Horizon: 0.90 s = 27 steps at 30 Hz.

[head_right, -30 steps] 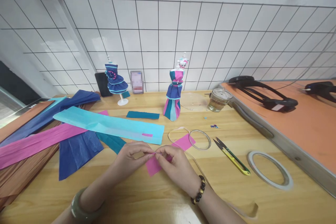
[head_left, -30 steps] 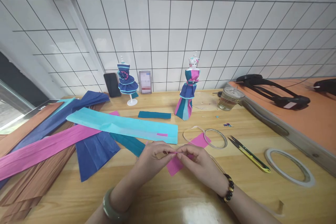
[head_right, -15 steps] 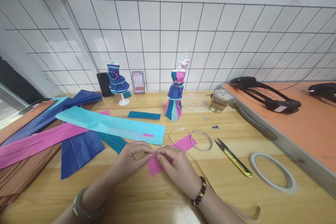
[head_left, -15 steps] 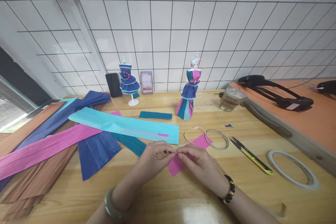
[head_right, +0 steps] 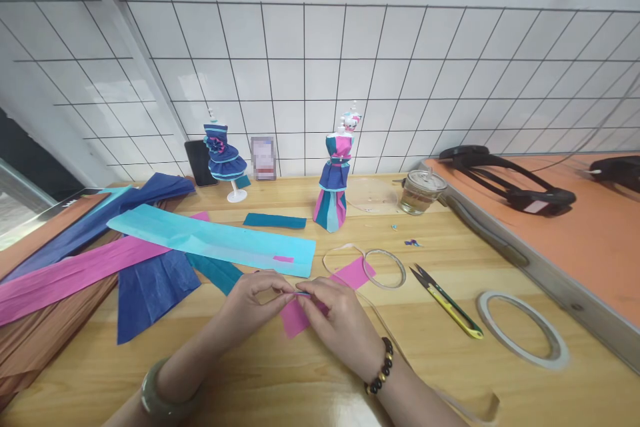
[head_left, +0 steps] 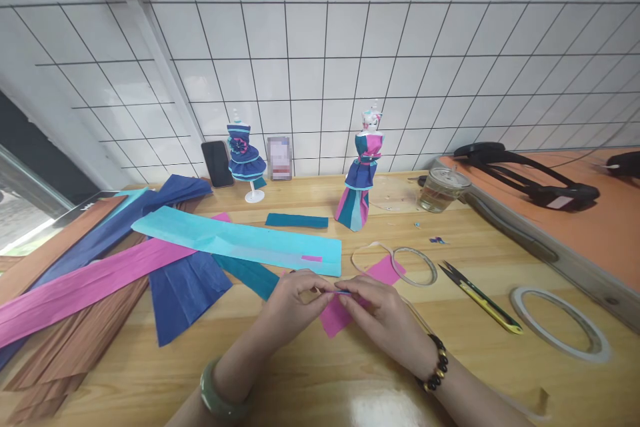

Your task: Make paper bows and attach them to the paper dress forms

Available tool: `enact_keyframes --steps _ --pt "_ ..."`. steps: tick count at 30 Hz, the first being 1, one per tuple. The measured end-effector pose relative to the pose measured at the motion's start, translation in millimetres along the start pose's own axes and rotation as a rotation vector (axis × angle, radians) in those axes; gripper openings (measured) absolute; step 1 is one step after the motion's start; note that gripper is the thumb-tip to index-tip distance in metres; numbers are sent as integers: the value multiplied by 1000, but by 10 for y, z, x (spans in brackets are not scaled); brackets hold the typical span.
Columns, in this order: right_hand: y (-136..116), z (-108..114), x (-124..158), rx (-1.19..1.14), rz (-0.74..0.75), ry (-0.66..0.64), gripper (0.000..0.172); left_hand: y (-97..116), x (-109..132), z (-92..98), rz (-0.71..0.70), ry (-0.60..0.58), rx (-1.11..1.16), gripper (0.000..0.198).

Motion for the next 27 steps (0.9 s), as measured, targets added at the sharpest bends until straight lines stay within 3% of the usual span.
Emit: enact_keyframes --steps 27 --pt "-12 -38 -6 58 17 -44 21 62 7 -62 -62 -36 -210 16"
Point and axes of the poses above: each hand's wrist, its own x-axis away from the middle knuckle, its own z-axis out of the back of the hand, y = z × x, the point moved 8 cm from there along -x, towards the middle knuckle, and after that the axes turned 5 degrees about z, right-handed, at the moved point
